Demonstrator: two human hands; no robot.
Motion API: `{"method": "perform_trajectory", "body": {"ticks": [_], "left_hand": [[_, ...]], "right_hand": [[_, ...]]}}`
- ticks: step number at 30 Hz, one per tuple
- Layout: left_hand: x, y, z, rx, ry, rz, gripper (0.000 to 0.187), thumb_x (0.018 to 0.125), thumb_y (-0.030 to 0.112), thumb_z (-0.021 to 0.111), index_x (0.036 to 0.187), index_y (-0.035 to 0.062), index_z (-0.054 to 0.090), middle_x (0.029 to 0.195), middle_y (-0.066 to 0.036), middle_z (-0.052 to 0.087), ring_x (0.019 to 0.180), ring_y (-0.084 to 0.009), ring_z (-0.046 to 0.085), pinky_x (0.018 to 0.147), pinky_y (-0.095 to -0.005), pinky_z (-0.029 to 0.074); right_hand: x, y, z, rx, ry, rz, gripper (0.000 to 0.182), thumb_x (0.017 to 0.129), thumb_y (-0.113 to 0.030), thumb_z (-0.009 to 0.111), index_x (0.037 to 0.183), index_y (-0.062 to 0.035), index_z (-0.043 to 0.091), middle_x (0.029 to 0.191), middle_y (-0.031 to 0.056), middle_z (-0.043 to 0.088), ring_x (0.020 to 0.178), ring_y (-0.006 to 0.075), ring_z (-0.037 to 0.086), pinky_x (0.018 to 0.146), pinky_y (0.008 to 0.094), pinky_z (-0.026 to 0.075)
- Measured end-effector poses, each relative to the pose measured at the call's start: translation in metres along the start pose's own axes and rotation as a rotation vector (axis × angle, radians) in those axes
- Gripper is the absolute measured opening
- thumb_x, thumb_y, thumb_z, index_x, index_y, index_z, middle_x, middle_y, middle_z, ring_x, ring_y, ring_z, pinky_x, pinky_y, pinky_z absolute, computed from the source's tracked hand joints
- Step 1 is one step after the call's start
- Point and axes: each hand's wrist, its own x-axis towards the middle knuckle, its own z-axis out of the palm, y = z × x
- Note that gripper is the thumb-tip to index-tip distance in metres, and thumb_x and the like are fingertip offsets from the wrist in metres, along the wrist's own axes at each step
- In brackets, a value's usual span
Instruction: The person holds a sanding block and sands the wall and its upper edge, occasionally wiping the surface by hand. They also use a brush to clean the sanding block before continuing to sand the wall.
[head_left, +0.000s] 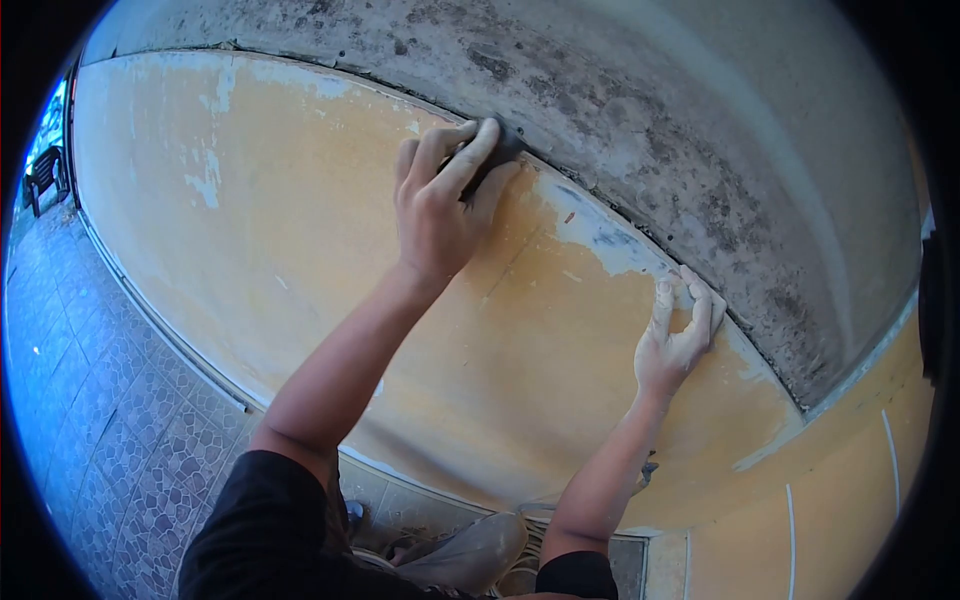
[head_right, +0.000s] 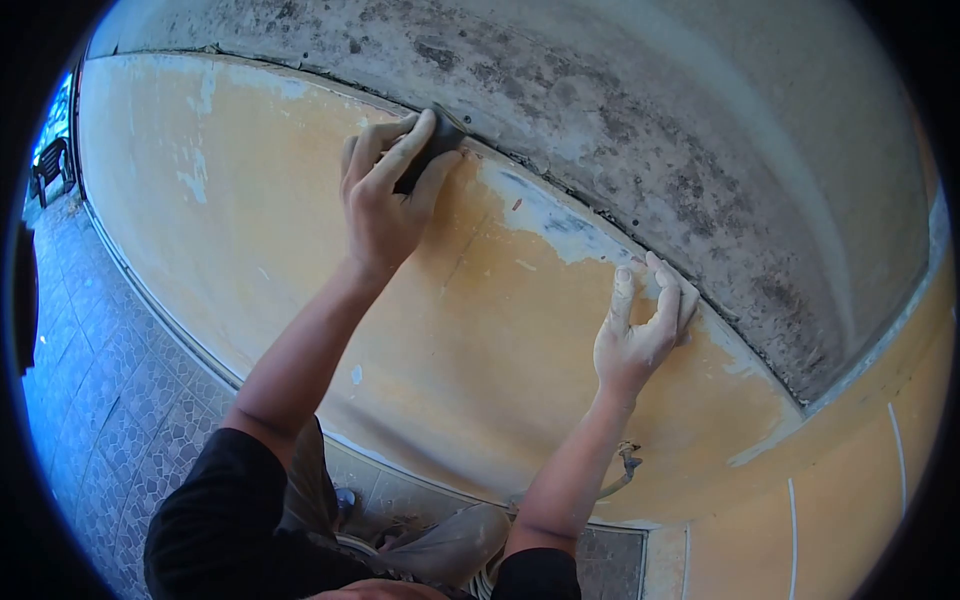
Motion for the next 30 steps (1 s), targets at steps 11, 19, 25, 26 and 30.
{"method": "perform_trajectory", "body": {"ticks": [11, 19, 25, 26, 30], "left_hand": [[-0.017, 0.03, 0.002, -0.091, -0.151, 0.031, 0.048, 0.08, 0.016, 0.089, 0.125, 0.0055, 0.076, 0.103, -0.008, 0.071, 0.086, -0.025, 0.062, 0.078, -0.0371, 0.048], [-0.081, 0.029, -0.019, -0.041, -0.159, 0.055, 0.044, 0.08, 0.015, 0.088, 0.121, 0.0049, 0.078, 0.11, -0.009, 0.07, 0.087, -0.0259, 0.063, 0.081, -0.0373, 0.051], [0.001, 0.03, 0.007, -0.081, -0.141, 0.03, 0.044, 0.078, 0.014, 0.09, 0.12, 0.0052, 0.078, 0.109, -0.009, 0.07, 0.088, -0.0257, 0.063, 0.079, -0.037, 0.053], [0.012, 0.032, 0.014, -0.087, -0.074, 0.0, 0.044, 0.078, 0.014, 0.09, 0.119, 0.0053, 0.078, 0.108, -0.009, 0.07, 0.089, -0.0254, 0.063, 0.079, -0.037, 0.053], [-0.044, 0.034, -0.005, -0.041, -0.14, 0.023, 0.044, 0.077, 0.013, 0.091, 0.119, 0.0045, 0.078, 0.104, -0.009, 0.069, 0.088, -0.0247, 0.063, 0.077, -0.0364, 0.053]], "right_hand": [[0.0, -0.005, 0.001, -0.062, 0.028, 0.005, 0.028, 0.099, -0.027, 0.075, 0.115, -0.0048, 0.071, 0.112, 0.008, 0.066, 0.11, 0.0272, 0.058, 0.096, 0.0432, 0.045], [-0.002, -0.014, 0.009, -0.09, 0.097, 0.051, 0.026, 0.099, -0.025, 0.075, 0.114, -0.0036, 0.072, 0.106, 0.0077, 0.069, 0.108, 0.0264, 0.059, 0.095, 0.042, 0.047], [0.0, -0.012, 0.009, -0.008, 0.081, 0.031, 0.025, 0.099, -0.024, 0.075, 0.113, -0.0032, 0.072, 0.107, 0.0087, 0.068, 0.109, 0.026, 0.059, 0.094, 0.0417, 0.049], [0.0, -0.013, 0.009, -0.012, 0.078, 0.03, 0.025, 0.099, -0.024, 0.075, 0.113, -0.0029, 0.072, 0.107, 0.0087, 0.068, 0.109, 0.026, 0.059, 0.094, 0.0418, 0.049], [0.0, -0.011, 0.01, -0.037, 0.093, 0.01, 0.026, 0.099, -0.023, 0.074, 0.114, -0.0018, 0.071, 0.107, 0.0089, 0.068, 0.108, 0.026, 0.06, 0.094, 0.042, 0.049]]}}
